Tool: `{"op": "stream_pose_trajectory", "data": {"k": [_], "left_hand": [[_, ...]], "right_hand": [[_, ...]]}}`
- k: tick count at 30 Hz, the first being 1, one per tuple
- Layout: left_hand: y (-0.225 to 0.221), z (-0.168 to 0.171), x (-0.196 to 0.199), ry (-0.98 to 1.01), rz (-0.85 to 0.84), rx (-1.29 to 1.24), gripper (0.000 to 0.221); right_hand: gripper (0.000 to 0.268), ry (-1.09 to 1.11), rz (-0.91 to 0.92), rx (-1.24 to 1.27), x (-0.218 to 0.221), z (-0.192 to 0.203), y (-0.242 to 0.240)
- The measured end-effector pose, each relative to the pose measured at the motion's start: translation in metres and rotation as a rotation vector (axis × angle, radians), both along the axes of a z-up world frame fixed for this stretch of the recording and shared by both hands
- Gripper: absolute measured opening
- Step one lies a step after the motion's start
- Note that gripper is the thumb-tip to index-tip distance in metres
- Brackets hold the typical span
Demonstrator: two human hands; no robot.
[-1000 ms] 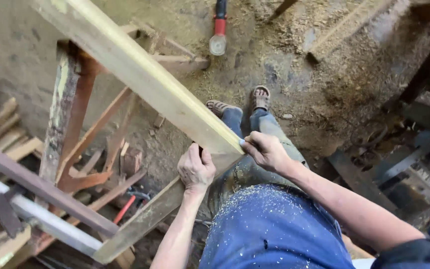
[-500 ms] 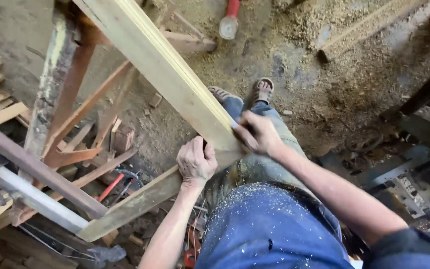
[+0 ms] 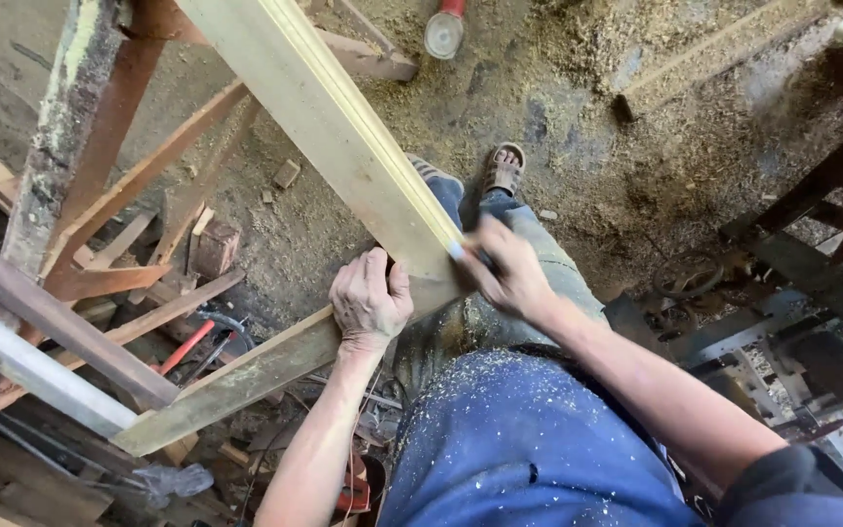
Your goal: Hand-sanding the edges and surfaces of a wooden frame to smooth the wood.
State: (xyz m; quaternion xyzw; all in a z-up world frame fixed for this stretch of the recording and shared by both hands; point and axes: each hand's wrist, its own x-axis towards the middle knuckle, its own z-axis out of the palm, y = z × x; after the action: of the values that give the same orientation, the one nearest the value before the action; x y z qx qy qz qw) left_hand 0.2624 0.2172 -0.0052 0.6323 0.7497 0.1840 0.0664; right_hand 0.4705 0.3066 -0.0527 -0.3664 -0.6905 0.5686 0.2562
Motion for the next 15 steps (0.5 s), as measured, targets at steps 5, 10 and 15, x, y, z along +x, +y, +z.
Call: {"op": "stream_pose_trajectory", "data": {"k": [5, 10, 15], "left_hand": [[-0.001, -0.002, 0.003, 0.022, 0.026, 0.007, 0.049], [0.000, -0.002, 0.002, 0.017, 0.008, -0.009, 0.046], [-0.001, 0.000, 0.001, 0.004, 0.040, -0.012, 0.041]], "right_hand": [[0.014, -0.005, 0.028, 0.087, -0.021, -0.013, 0.014], [0.015, 0.029, -0.018, 0.148, -0.048, 0.015, 0.044], [0.013, -0.024, 0.006, 0.045, -0.005, -0.010, 0.005]]}}
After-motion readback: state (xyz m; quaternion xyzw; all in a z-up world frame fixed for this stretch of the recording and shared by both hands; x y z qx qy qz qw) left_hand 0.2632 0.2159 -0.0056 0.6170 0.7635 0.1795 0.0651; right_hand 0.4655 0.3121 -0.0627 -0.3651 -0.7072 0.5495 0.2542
